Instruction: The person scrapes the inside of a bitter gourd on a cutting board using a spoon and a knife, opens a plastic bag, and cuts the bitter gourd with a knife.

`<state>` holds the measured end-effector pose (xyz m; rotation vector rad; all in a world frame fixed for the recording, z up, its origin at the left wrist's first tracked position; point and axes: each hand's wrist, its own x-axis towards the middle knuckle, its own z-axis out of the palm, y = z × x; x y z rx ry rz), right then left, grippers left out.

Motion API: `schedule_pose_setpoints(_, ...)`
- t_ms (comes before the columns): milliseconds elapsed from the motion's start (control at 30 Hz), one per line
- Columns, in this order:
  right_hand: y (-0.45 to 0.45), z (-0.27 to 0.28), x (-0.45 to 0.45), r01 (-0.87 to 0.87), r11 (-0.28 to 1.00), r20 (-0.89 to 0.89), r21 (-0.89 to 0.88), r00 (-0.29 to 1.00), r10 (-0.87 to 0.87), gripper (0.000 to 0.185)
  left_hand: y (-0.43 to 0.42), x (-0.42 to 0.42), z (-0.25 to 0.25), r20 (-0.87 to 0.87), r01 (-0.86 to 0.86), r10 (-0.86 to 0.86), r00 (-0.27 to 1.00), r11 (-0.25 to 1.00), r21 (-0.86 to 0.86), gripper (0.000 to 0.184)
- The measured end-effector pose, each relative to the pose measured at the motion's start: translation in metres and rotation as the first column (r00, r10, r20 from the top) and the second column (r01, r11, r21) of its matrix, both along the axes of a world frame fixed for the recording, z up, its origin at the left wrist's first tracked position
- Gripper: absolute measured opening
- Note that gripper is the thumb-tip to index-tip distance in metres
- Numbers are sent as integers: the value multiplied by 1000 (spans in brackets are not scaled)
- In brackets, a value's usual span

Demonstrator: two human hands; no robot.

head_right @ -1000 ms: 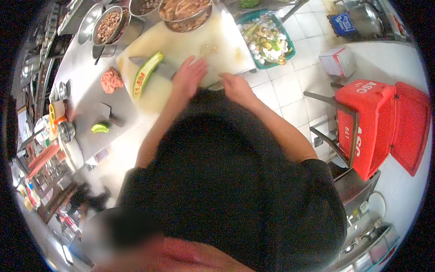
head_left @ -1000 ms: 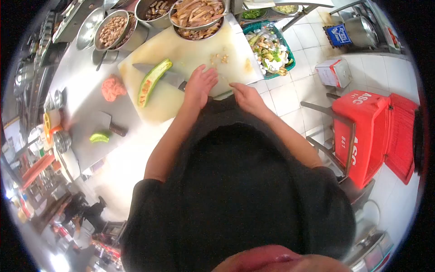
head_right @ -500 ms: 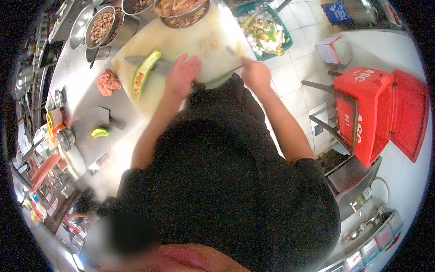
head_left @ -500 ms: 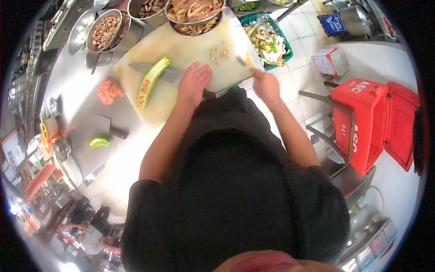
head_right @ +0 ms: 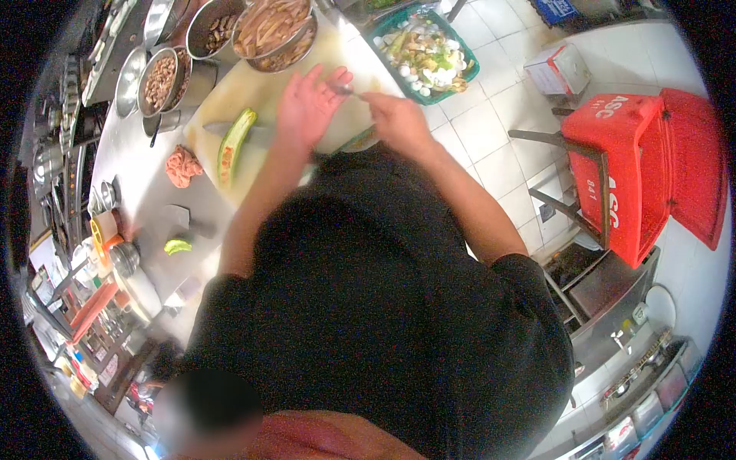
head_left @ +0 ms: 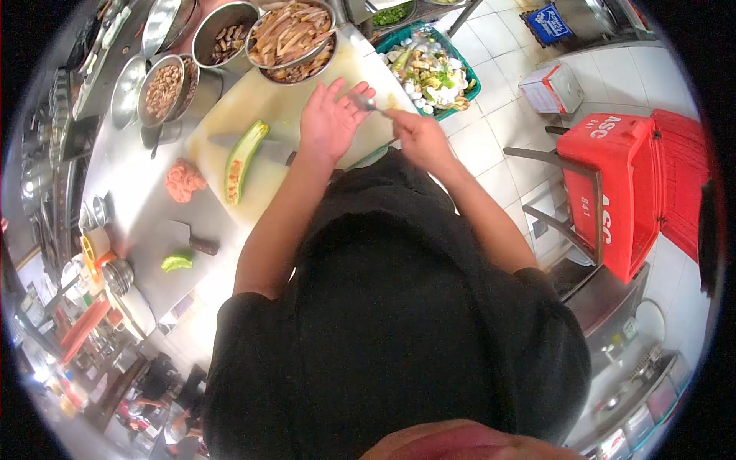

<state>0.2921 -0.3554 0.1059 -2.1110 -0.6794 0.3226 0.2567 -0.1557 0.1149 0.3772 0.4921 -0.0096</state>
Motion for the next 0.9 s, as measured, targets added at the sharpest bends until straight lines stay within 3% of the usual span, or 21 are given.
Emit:
schedule_pose_setpoints(67,-20,-17,31,133,991,72,-28,989,-131,38,-5,13,5,23,5,-4,1000,1000,-16,56)
schedule_pose_setpoints(167,-56,-44,86,333,922,245,-196,928,-282,34,-8,33,4,65,25,-26,998,1000,12,58)
schedule_pose_setpoints(233,-72,-46,109,382,924,169,-3,911,-376,26,-8,41,-1,43,30,-33,999,998,56,57)
schedule_pose_setpoints(367,-104,-52,147,496,860,-70,120,868,-491,22,-4,36,-5,-22,14,-7,1000,944,331,51)
schedule_pose_setpoints(467,-127,-66,165,610,743,-141,275,790,-596,23,3,17,-10,-82,-19,79,994,821,571,45)
schedule_pose_setpoints(533,-140,-75,167,670,702,-299,242,740,-603,24,6,2,-12,-139,2,137,981,706,708,42)
schedule_pose_setpoints(700,-173,-117,166,797,590,-597,131,539,-594,15,16,-32,-21,-212,53,223,952,561,826,40)
schedule_pose_setpoints(833,-193,-164,154,805,588,-606,82,509,-612,12,15,-48,-12,-237,113,286,928,391,913,38)
schedule_pose_setpoints(900,-196,-169,143,790,612,-605,24,499,-620,22,18,-57,-7,-290,217,341,894,237,947,36)
